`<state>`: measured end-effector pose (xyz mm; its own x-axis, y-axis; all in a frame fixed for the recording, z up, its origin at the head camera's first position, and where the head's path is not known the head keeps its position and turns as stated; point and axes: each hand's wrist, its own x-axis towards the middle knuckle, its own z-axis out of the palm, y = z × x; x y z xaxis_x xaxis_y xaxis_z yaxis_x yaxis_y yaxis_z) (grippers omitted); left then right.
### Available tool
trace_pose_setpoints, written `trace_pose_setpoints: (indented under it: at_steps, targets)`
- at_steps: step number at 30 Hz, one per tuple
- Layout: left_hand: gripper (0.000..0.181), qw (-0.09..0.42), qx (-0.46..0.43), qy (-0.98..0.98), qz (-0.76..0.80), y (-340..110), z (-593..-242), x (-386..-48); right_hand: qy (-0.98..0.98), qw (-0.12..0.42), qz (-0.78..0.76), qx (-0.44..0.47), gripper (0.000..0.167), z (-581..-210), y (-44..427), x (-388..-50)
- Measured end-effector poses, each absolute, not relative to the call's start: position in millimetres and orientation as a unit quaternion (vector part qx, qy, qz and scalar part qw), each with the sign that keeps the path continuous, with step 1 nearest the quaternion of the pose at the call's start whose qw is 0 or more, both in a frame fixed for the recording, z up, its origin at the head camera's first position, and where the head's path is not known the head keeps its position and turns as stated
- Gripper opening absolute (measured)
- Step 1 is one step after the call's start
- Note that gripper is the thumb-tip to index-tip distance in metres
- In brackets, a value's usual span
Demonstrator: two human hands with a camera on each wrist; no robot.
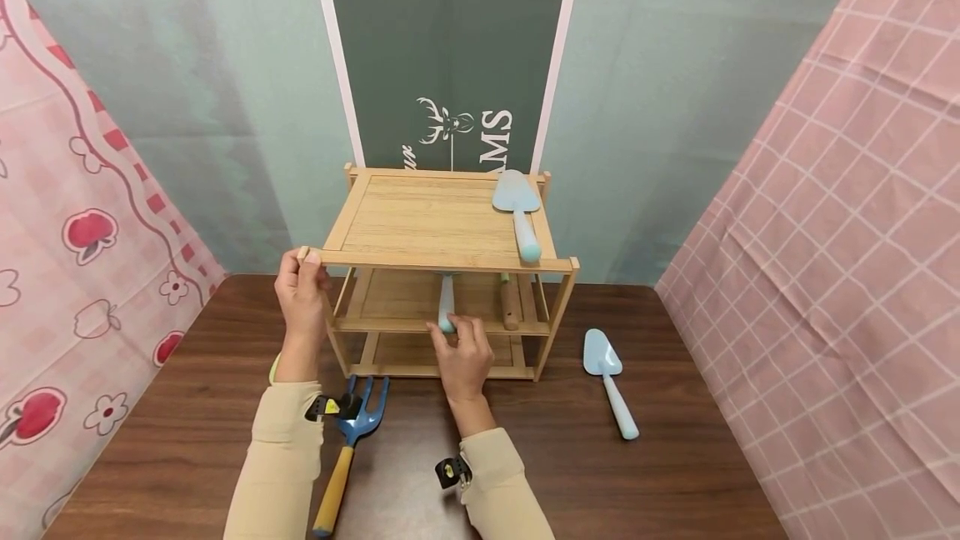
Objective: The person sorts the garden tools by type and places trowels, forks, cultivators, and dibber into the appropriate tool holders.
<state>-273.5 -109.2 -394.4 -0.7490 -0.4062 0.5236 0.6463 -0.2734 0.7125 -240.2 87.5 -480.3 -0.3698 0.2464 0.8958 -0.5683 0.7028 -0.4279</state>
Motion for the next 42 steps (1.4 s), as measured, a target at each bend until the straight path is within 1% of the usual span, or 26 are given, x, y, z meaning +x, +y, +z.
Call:
trace_pose_setpoints:
  at_steps: [3, 10, 12, 15, 17, 23, 26, 32, 40, 42]
  targets:
    - [0.006, 0.331, -0.117, -0.501, -0.791, -109.1, -393.8, -272.6, -0.745, 0.544, 0.374, 0.102, 0.032, -482.9, 88.0, -239.7]
    - [0.007, 0.331, -0.115, -0.508, -0.787, -109.7, -393.1, -272.2, -0.746, 0.55, 0.36, 0.104, 0.033, -484.2, 88.9, -240.2]
    - [0.007, 0.333, -0.115, -0.51, -0.785, -109.8, -393.1, -272.1, -0.753, 0.541, 0.361, 0.103, 0.033, -482.9, 89.3, -238.3]
    - [0.006, 0.336, -0.116, -0.51, -0.783, -109.7, -392.8, -271.9, -0.773, 0.508, 0.367, 0.098, 0.034, -479.1, 90.1, -233.0]
    - [0.006, 0.338, -0.118, -0.51, -0.782, -109.6, -392.9, -272.2, -0.793, 0.474, 0.371, 0.091, 0.035, -474.9, 91.4, -227.6]
    - [0.006, 0.337, -0.121, -0.509, -0.783, -109.1, -392.7, -273.0, -0.859, 0.341, 0.376, 0.06, 0.042, -461.7, 99.5, -208.6]
    - [0.006, 0.337, -0.118, -0.512, -0.782, -109.5, -392.8, -273.3, -0.875, 0.294, 0.38, 0.053, 0.044, -454.9, 104.1, -200.0]
    - [0.006, 0.338, -0.12, -0.513, -0.78, -110.1, -393.5, -273.6, -0.902, 0.217, 0.369, 0.057, 0.042, -441.6, 114.2, -189.0]
    - [0.008, 0.342, -0.13, -0.506, -0.781, -109.5, -393.8, -273.8, -0.946, 0.038, 0.308, 0.092, 0.05, -427.2, 134.4, -171.7]
    - [0.008, 0.343, -0.13, -0.505, -0.781, -109.2, -393.8, -273.6, -0.951, 0.003, 0.292, 0.107, 0.052, -426.4, 140.2, -168.9]
